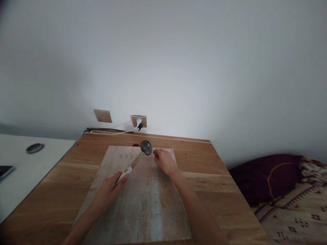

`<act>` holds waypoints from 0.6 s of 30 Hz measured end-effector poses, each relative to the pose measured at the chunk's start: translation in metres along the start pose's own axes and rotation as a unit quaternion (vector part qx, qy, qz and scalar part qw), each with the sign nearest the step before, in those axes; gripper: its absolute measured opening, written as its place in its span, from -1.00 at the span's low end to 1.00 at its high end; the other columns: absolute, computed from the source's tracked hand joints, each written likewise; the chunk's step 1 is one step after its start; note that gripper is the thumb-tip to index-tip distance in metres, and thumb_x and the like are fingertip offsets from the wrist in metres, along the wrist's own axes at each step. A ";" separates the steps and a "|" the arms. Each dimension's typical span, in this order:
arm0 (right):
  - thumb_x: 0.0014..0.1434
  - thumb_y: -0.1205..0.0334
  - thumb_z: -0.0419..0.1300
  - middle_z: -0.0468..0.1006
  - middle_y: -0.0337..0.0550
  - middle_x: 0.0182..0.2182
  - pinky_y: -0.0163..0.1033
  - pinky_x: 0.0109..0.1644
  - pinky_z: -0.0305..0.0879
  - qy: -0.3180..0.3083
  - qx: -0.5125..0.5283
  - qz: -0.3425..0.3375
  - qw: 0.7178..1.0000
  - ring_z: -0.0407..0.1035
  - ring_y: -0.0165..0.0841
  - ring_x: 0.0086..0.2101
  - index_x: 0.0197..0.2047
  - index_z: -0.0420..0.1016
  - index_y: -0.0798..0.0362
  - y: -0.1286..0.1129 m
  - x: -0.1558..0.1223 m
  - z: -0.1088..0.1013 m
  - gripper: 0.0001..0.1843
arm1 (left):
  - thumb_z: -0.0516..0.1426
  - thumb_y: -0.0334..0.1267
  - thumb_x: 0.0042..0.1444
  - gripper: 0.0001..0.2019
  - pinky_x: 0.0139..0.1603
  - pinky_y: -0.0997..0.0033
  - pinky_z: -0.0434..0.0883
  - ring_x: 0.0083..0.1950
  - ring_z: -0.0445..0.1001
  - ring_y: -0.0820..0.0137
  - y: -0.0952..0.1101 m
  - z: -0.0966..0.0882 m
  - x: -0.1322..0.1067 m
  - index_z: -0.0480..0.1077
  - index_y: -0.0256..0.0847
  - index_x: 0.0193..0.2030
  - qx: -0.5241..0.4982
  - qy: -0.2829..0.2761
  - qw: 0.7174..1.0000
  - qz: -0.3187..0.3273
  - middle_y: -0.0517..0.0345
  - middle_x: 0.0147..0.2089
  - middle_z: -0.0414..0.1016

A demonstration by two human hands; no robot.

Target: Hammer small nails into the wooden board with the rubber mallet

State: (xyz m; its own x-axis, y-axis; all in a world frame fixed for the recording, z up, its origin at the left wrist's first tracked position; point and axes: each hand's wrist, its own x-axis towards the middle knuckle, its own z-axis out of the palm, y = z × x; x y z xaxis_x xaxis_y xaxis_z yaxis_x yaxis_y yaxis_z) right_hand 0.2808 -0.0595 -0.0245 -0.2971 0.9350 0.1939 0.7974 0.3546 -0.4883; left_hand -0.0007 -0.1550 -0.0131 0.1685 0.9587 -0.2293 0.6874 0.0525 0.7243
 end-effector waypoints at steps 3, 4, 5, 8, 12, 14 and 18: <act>0.25 0.57 0.26 0.77 0.03 -0.16 -0.17 -0.01 0.53 0.011 0.001 0.003 1.000 0.65 -0.17 -0.16 -0.02 0.69 0.10 0.001 -0.003 0.004 -0.68 | -0.14 0.11 0.41 -0.60 -0.16 0.23 0.31 -0.14 0.67 0.01 -0.004 0.001 0.001 0.33 -0.09 -0.22 0.005 -0.003 1.000 0.001 -0.09 -0.28 0.64; 0.25 0.56 0.25 0.77 0.03 -0.15 -0.17 0.01 0.53 0.016 0.002 0.005 1.000 0.65 -0.17 -0.15 -0.02 0.68 0.10 0.002 -0.005 0.005 -0.69 | -0.14 0.11 0.42 -0.59 -0.16 0.23 0.32 -0.13 0.67 0.00 -0.005 0.002 0.002 0.34 -0.10 -0.20 0.007 -0.004 1.000 0.002 -0.10 -0.26 0.65; 0.27 0.55 0.25 0.77 0.03 -0.14 -0.16 0.02 0.53 0.022 0.004 0.005 1.000 0.65 -0.17 -0.14 -0.01 0.68 0.10 0.003 -0.006 0.006 -0.70 | -0.14 0.11 0.42 -0.59 -0.15 0.23 0.32 -0.12 0.67 0.00 -0.006 0.002 0.002 0.35 -0.10 -0.18 0.010 -0.006 1.000 0.003 -0.11 -0.25 0.66; 0.30 0.53 0.23 0.77 0.03 -0.13 -0.14 0.03 0.55 0.039 0.012 0.009 0.999 0.65 -0.18 -0.14 -0.02 0.66 0.10 0.007 -0.010 0.011 -0.73 | -0.14 0.09 0.44 -0.59 -0.17 0.23 0.31 -0.13 0.68 0.00 -0.006 0.003 0.002 0.37 -0.10 -0.18 0.023 -0.011 1.000 0.006 -0.10 -0.26 0.67; 0.34 0.49 0.22 0.77 0.03 -0.12 -0.11 0.04 0.57 0.057 0.025 0.013 0.998 0.66 -0.17 -0.15 0.00 0.65 0.10 0.010 -0.014 0.016 -0.75 | -0.13 0.09 0.45 -0.59 -0.18 0.24 0.33 -0.13 0.69 0.01 -0.006 0.003 0.002 0.38 -0.11 -0.17 0.027 -0.012 0.999 0.011 -0.10 -0.24 0.68; 0.35 0.46 0.22 0.77 0.03 -0.10 -0.09 0.06 0.57 0.061 0.030 0.013 0.998 0.66 -0.16 -0.12 0.00 0.66 0.07 0.011 -0.016 0.019 -0.76 | -0.12 0.08 0.46 -0.59 -0.18 0.24 0.34 -0.12 0.69 0.00 -0.006 0.004 0.001 0.40 -0.12 -0.14 0.027 -0.012 1.000 0.007 -0.11 -0.23 0.69; 0.36 0.44 0.23 0.77 0.06 -0.08 -0.04 0.11 0.56 0.069 0.039 0.018 0.997 0.66 -0.12 -0.08 -0.02 0.66 0.06 0.012 -0.017 0.022 -0.78 | -0.12 0.06 0.48 -0.58 -0.17 0.23 0.35 -0.11 0.70 -0.02 -0.007 0.004 0.001 0.42 -0.15 -0.11 0.034 -0.008 0.999 0.009 -0.12 -0.22 0.70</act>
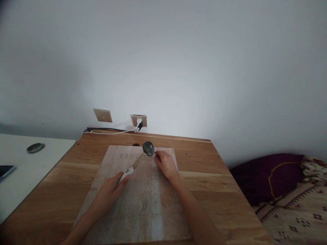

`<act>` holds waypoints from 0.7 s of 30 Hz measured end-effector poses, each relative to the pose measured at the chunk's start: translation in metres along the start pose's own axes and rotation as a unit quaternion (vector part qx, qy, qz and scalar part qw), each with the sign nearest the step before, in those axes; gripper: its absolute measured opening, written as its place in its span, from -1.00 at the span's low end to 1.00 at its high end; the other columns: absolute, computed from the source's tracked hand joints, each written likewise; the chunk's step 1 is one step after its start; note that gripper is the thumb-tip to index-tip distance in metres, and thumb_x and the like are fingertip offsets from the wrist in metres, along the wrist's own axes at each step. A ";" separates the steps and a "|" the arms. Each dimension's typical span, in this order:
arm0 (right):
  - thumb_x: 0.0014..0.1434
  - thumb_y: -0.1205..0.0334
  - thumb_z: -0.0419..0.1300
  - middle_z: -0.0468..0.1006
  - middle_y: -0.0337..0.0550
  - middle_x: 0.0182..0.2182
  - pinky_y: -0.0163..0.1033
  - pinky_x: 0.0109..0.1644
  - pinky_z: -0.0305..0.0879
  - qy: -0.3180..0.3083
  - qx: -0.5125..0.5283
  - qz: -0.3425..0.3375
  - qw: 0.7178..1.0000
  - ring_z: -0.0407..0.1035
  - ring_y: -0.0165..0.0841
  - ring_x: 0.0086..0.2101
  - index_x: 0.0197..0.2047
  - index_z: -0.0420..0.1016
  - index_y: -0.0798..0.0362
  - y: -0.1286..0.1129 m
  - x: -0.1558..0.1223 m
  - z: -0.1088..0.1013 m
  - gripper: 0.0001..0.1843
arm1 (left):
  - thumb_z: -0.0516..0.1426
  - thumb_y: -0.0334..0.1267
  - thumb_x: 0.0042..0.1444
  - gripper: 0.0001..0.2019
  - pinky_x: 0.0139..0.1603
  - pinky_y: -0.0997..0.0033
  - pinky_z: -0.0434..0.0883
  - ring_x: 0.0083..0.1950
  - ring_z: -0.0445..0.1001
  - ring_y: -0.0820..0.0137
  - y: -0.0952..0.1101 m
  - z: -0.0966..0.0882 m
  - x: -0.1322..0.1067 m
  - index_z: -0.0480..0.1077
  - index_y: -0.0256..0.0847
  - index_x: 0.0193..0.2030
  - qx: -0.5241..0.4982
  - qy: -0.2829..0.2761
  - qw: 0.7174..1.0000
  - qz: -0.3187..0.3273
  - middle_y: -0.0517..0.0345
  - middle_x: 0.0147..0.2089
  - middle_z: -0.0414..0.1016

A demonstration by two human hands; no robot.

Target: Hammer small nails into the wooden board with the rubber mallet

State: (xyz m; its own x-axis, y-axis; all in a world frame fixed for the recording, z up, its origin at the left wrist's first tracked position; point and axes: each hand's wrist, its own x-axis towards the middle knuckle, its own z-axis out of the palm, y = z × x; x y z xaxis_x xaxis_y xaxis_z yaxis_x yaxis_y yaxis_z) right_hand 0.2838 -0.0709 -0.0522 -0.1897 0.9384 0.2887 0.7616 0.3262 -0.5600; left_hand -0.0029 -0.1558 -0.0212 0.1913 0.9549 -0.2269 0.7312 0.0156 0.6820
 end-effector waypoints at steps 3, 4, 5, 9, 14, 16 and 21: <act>0.35 0.42 0.25 0.77 0.07 -0.10 -0.02 0.10 0.56 0.007 0.010 0.010 1.000 0.66 -0.10 -0.09 -0.02 0.65 0.07 0.000 0.000 0.002 -0.81 | -0.11 0.03 0.49 -0.60 -0.16 0.24 0.35 -0.09 0.71 0.00 0.004 -0.002 0.000 0.43 -0.16 -0.10 0.014 -0.009 1.000 0.001 -0.14 -0.20 0.71; 0.35 0.41 0.26 0.77 0.05 -0.12 -0.01 0.09 0.56 0.010 0.014 0.015 1.000 0.66 -0.10 -0.10 -0.01 0.65 0.06 0.000 0.000 0.002 -0.81 | -0.11 0.01 0.50 -0.60 -0.15 0.24 0.36 -0.09 0.71 0.00 0.007 -0.002 0.001 0.44 -0.17 -0.09 0.019 -0.016 1.000 -0.001 -0.15 -0.19 0.71; 0.35 0.40 0.27 0.77 0.03 -0.14 -0.02 0.08 0.57 0.012 0.019 0.019 1.000 0.66 -0.10 -0.12 0.01 0.64 0.06 0.000 0.001 0.002 -0.79 | -0.11 -0.01 0.50 -0.61 -0.15 0.24 0.36 -0.08 0.71 0.01 0.010 -0.003 0.001 0.44 -0.18 -0.08 0.025 -0.022 0.999 -0.003 -0.16 -0.18 0.71; 0.30 0.36 0.34 0.76 -0.08 -0.21 -0.04 -0.01 0.60 0.018 0.040 0.041 0.998 0.66 -0.13 -0.21 0.27 0.49 0.01 0.002 -0.001 -0.002 -0.51 | -0.12 -0.04 0.53 -0.60 -0.18 0.26 0.35 -0.08 0.71 0.00 0.022 -0.003 0.005 0.45 -0.19 -0.04 0.061 -0.029 0.998 0.004 -0.15 -0.18 0.72; 0.24 0.41 0.31 0.73 -0.05 -0.08 -0.06 -0.02 0.61 0.010 0.049 0.050 0.997 0.65 -0.19 -0.20 0.42 0.30 0.00 0.009 -0.022 -0.021 -0.29 | -0.11 0.01 0.54 -0.58 -0.18 0.26 0.34 -0.06 0.71 0.01 0.028 0.002 0.007 0.47 -0.18 0.00 0.111 -0.036 0.993 0.009 -0.15 -0.15 0.72; 0.28 0.43 0.24 0.70 -0.03 -0.10 -0.07 -0.03 0.60 0.005 0.045 0.046 0.998 0.63 -0.20 -0.21 0.32 0.40 0.02 0.004 -0.038 -0.028 -0.44 | -0.13 -0.01 0.55 -0.58 -0.19 0.27 0.34 -0.08 0.71 0.03 0.028 0.004 0.007 0.46 -0.19 0.01 0.096 -0.032 0.995 0.010 -0.15 -0.16 0.72; 0.30 0.49 0.23 0.66 -0.10 -0.12 -0.19 -0.07 0.57 -0.085 0.045 -0.040 0.995 0.60 -0.24 -0.19 -0.03 0.63 -0.03 -0.045 -0.085 -0.038 -0.72 | -0.10 -0.03 0.54 -0.62 -0.17 0.29 0.36 -0.09 0.71 0.05 0.025 0.006 0.007 0.46 -0.18 -0.02 0.067 -0.029 0.997 0.002 -0.14 -0.17 0.72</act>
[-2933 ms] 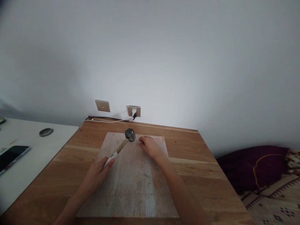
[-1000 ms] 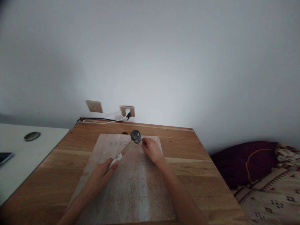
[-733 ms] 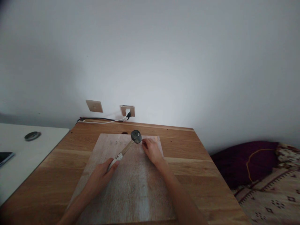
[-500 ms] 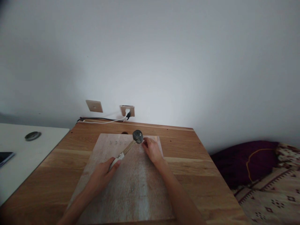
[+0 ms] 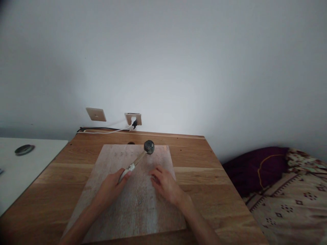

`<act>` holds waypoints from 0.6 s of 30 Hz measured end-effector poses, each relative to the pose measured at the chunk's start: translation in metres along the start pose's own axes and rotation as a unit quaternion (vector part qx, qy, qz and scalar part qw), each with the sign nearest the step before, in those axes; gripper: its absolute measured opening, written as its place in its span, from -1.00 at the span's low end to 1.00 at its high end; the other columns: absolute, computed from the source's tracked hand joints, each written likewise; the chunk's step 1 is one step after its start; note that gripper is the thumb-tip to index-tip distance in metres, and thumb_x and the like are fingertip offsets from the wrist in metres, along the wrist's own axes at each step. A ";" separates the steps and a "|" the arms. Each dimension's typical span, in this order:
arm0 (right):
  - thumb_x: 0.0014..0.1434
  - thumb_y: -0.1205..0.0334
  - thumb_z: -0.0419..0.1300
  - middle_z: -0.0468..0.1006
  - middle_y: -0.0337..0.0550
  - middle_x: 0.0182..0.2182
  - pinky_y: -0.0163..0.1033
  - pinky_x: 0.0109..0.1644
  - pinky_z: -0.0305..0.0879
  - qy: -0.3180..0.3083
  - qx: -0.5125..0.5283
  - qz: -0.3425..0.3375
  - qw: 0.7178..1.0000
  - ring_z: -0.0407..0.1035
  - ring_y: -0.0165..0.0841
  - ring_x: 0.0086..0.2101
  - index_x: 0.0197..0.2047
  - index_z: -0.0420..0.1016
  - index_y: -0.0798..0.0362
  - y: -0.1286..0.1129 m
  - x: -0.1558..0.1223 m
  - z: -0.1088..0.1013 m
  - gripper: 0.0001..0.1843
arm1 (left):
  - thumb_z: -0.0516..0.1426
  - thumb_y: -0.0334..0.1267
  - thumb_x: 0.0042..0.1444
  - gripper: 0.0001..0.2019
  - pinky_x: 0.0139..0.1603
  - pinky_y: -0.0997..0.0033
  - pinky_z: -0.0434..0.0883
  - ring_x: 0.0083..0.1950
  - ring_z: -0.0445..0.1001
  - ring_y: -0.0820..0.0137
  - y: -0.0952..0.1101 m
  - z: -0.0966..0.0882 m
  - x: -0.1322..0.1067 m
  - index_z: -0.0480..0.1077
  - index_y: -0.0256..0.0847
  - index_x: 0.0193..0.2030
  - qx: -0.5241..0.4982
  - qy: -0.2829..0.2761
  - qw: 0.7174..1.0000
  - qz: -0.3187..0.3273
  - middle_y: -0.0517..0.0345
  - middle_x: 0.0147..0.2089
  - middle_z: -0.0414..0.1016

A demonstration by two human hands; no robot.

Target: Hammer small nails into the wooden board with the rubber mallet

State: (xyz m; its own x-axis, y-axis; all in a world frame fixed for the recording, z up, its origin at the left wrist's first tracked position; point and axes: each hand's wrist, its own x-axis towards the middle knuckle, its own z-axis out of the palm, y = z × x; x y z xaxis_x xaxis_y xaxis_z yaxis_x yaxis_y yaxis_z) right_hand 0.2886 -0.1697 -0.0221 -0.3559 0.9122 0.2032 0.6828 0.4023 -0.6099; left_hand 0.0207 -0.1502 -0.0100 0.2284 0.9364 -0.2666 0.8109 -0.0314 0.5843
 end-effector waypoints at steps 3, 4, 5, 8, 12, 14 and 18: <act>0.24 0.56 0.30 0.67 -0.08 -0.02 -0.12 0.05 0.56 -0.134 -0.094 -0.125 0.979 0.58 -0.14 -0.02 0.04 0.63 0.01 -0.040 -0.011 0.006 -0.63 | -0.09 -0.03 0.54 -0.63 -0.19 0.31 0.35 -0.13 0.71 0.07 -0.004 0.001 0.001 0.45 -0.17 -0.04 -0.009 0.002 1.000 0.011 -0.12 -0.20 0.72; 0.27 0.55 0.30 0.69 -0.09 -0.07 -0.11 0.01 0.55 -0.159 -0.141 -0.152 0.965 0.57 -0.12 -0.04 -0.02 0.64 0.03 -0.051 -0.012 0.008 -0.71 | -0.09 -0.03 0.54 -0.63 -0.20 0.31 0.34 -0.14 0.70 0.08 -0.006 0.002 0.001 0.45 -0.17 -0.04 -0.009 0.006 1.000 0.012 -0.12 -0.20 0.71; 0.31 0.53 0.29 0.69 -0.09 -0.12 -0.12 -0.03 0.55 -0.180 -0.181 -0.176 0.951 0.57 -0.12 -0.07 -0.07 0.64 0.06 -0.059 -0.011 0.011 -0.78 | -0.08 -0.04 0.54 -0.64 -0.21 0.31 0.33 -0.15 0.70 0.08 -0.007 0.003 0.002 0.44 -0.18 -0.04 -0.008 0.010 1.000 0.012 -0.13 -0.21 0.71; 0.38 0.52 0.24 0.69 -0.09 -0.25 -0.14 -0.15 0.49 -0.213 -0.236 -0.209 0.925 0.57 -0.15 -0.19 -0.19 0.64 0.09 -0.069 -0.005 0.017 -0.80 | -0.09 -0.03 0.53 -0.65 -0.19 0.30 0.33 -0.14 0.70 0.06 -0.010 0.006 0.002 0.43 -0.18 -0.05 -0.013 0.021 1.000 0.009 -0.14 -0.19 0.70; 0.27 0.53 0.28 0.68 -0.11 -0.26 -0.23 -0.26 0.41 -0.179 -0.155 -0.165 0.957 0.56 -0.23 -0.30 -0.14 0.68 0.04 -0.052 0.006 0.012 -0.77 | -0.13 0.02 0.50 -0.61 -0.18 0.27 0.34 -0.13 0.69 0.03 -0.012 0.007 0.002 0.40 -0.16 -0.07 -0.044 0.024 0.999 0.014 -0.14 -0.21 0.68; 0.15 0.55 0.32 0.68 -0.15 -0.21 -0.30 -0.22 0.43 -0.120 -0.059 -0.106 0.985 0.57 -0.30 -0.31 -0.09 0.70 0.00 -0.030 0.017 0.002 -0.67 | -0.15 0.06 0.48 -0.59 -0.18 0.25 0.35 -0.15 0.68 0.03 -0.012 0.006 0.001 0.38 -0.15 -0.09 -0.062 0.023 0.998 0.017 -0.13 -0.23 0.67; 0.20 0.56 0.22 0.70 -0.12 -0.24 -0.25 -0.16 0.50 0.010 -0.025 -0.004 1.000 0.60 -0.28 -0.28 -0.16 0.64 0.04 0.026 0.047 -0.016 -0.73 | -0.16 0.09 0.45 -0.57 -0.20 0.25 0.33 -0.18 0.66 0.03 -0.011 0.003 0.000 0.37 -0.13 -0.14 -0.074 0.031 0.997 0.017 -0.08 -0.28 0.63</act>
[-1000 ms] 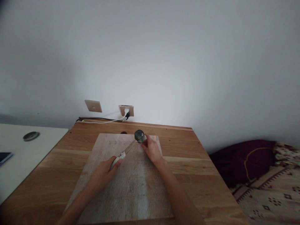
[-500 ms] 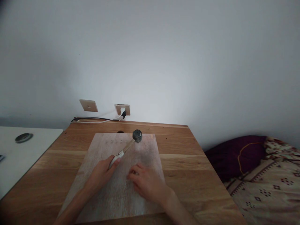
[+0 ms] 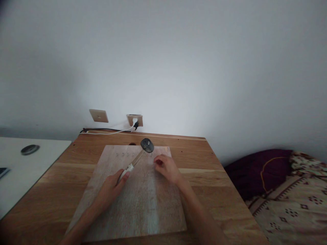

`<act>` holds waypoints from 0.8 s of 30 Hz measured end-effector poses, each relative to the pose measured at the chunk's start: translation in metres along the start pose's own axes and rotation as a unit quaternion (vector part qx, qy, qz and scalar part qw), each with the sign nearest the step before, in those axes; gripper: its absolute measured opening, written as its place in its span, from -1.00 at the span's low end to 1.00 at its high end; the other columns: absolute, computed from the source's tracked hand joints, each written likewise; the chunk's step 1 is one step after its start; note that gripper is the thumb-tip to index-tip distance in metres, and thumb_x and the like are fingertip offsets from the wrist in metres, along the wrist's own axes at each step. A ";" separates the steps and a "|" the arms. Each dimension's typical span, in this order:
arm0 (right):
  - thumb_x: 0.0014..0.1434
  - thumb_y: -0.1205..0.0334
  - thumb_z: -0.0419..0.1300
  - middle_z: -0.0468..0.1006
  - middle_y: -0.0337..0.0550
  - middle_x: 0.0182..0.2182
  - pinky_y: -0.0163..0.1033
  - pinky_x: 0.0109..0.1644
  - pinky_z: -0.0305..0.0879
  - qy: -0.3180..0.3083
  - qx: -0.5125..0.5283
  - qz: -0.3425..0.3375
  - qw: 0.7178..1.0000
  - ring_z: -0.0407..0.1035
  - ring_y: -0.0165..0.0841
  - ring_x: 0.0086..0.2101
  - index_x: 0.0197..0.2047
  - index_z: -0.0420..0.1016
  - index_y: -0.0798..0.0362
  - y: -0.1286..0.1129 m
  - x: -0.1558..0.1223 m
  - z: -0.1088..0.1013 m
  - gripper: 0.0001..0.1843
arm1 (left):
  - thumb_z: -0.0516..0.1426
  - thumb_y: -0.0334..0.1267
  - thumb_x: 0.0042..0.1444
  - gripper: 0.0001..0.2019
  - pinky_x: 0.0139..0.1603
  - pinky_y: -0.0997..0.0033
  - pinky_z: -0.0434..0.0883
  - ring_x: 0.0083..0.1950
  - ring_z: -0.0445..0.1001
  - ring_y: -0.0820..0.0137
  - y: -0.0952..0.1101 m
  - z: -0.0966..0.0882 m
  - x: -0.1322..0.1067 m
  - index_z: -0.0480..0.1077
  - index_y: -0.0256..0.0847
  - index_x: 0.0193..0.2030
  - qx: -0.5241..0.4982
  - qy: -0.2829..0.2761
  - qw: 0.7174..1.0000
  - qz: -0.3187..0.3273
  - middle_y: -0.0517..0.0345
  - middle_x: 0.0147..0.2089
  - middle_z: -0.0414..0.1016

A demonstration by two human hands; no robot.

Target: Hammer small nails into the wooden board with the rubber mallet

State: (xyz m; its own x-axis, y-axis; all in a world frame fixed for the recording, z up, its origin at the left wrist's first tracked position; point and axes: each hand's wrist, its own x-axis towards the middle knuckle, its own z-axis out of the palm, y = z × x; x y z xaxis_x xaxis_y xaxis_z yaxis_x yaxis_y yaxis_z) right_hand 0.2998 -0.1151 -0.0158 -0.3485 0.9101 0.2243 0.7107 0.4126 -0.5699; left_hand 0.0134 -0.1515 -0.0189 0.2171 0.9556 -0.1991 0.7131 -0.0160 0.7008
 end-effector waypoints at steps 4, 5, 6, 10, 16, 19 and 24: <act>0.25 0.49 0.18 0.70 -0.09 -0.28 -0.15 -0.11 0.54 0.082 -0.007 0.061 0.995 0.61 -0.24 -0.29 -0.16 0.64 0.06 0.038 0.020 0.002 -0.77 | -0.15 0.07 0.46 -0.58 -0.22 0.26 0.31 -0.21 0.66 0.05 0.000 0.000 0.000 0.38 -0.13 -0.16 -0.001 0.000 1.000 -0.004 -0.04 -0.32 0.61; 0.24 0.48 0.20 0.70 -0.11 -0.29 -0.15 -0.10 0.54 0.087 -0.008 0.065 0.994 0.61 -0.24 -0.29 -0.17 0.65 0.05 0.042 0.023 0.005 -0.77 | -0.15 0.07 0.46 -0.58 -0.23 0.26 0.31 -0.21 0.66 0.05 0.000 0.000 0.000 0.39 -0.13 -0.16 -0.001 -0.001 1.000 -0.003 -0.03 -0.32 0.61; 0.23 0.48 0.21 0.69 -0.13 -0.30 -0.16 -0.09 0.54 0.089 -0.010 0.066 0.994 0.61 -0.25 -0.29 -0.18 0.65 0.03 0.044 0.024 0.008 -0.77 | -0.15 0.06 0.47 -0.58 -0.23 0.27 0.31 -0.21 0.66 0.05 0.000 0.001 0.000 0.39 -0.14 -0.15 0.000 -0.001 1.000 -0.003 -0.03 -0.32 0.61; 0.22 0.49 0.24 0.67 -0.13 -0.28 -0.17 -0.08 0.52 0.087 -0.024 0.066 0.994 0.60 -0.24 -0.27 -0.18 0.67 0.01 0.043 0.023 0.016 -0.77 | -0.14 0.05 0.48 -0.58 -0.22 0.27 0.31 -0.20 0.67 0.06 0.000 0.002 0.000 0.41 -0.14 -0.13 0.000 0.000 1.000 -0.004 -0.03 -0.32 0.62; 0.24 0.52 0.25 0.68 -0.10 -0.26 -0.17 -0.06 0.52 0.074 -0.039 0.068 0.994 0.60 -0.23 -0.26 -0.17 0.68 0.02 0.041 0.019 0.012 -0.76 | -0.14 0.06 0.48 -0.57 -0.20 0.25 0.32 -0.18 0.67 0.03 0.000 0.001 -0.001 0.40 -0.15 -0.11 0.005 -0.010 1.000 -0.013 -0.08 -0.28 0.63; 0.27 0.49 0.26 0.70 -0.07 -0.23 -0.15 -0.03 0.53 0.072 -0.037 0.071 0.994 0.61 -0.21 -0.23 -0.17 0.70 0.02 0.041 0.020 0.012 -0.78 | -0.14 0.03 0.49 -0.59 -0.21 0.27 0.32 -0.18 0.68 0.05 0.000 0.001 -0.001 0.41 -0.15 -0.11 0.005 -0.012 1.000 -0.007 -0.06 -0.28 0.64; 0.33 0.41 0.25 0.75 -0.05 -0.17 -0.09 0.03 0.57 0.084 -0.015 0.084 0.993 0.65 -0.19 -0.18 -0.05 0.69 0.00 0.044 0.021 0.019 -0.77 | -0.13 0.03 0.51 -0.59 -0.21 0.28 0.32 -0.17 0.68 0.06 0.001 0.001 -0.002 0.44 -0.14 -0.09 0.018 -0.011 1.000 -0.010 -0.03 -0.28 0.65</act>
State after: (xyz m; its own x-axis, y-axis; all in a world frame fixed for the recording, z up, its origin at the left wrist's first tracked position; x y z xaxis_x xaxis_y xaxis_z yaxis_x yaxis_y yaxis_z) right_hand 0.3129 -0.0789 -0.0510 -0.1195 0.9587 0.2580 0.7690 0.2537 -0.5867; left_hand 0.0139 -0.1534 -0.0186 0.2166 0.9491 -0.2286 0.7415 -0.0076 0.6709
